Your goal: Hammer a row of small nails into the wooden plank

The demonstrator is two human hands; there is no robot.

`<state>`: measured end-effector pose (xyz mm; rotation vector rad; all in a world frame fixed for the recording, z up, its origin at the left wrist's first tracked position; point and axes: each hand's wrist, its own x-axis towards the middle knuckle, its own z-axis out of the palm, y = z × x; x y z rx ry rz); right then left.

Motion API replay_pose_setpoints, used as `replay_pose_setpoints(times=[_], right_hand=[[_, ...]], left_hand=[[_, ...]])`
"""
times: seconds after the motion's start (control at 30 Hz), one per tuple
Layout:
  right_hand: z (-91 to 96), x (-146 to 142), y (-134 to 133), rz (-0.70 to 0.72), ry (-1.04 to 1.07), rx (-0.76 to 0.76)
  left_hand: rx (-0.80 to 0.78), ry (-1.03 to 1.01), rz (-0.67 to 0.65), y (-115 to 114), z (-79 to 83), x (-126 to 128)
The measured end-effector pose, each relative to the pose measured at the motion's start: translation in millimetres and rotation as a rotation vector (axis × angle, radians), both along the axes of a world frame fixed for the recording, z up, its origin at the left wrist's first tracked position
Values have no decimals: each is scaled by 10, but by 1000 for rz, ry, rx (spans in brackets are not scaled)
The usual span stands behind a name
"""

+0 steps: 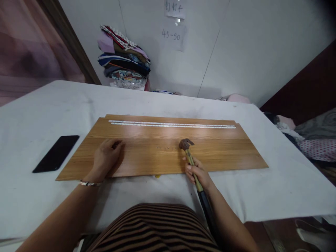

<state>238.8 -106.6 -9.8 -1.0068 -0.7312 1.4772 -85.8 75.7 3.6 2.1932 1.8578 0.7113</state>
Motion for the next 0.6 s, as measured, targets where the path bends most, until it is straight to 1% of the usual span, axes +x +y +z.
replay_pose_setpoints(times=[0.3, 0.47, 0.6], right_hand=[[106, -11, -1, -6, 1, 11], [91, -10, 12, 7, -4, 2], [69, -1, 12, 12, 2, 3]], left_hand=[[31, -22, -6, 36, -67, -28], [1, -44, 4, 18, -23, -1], [-42, -11, 5, 5, 1, 7]])
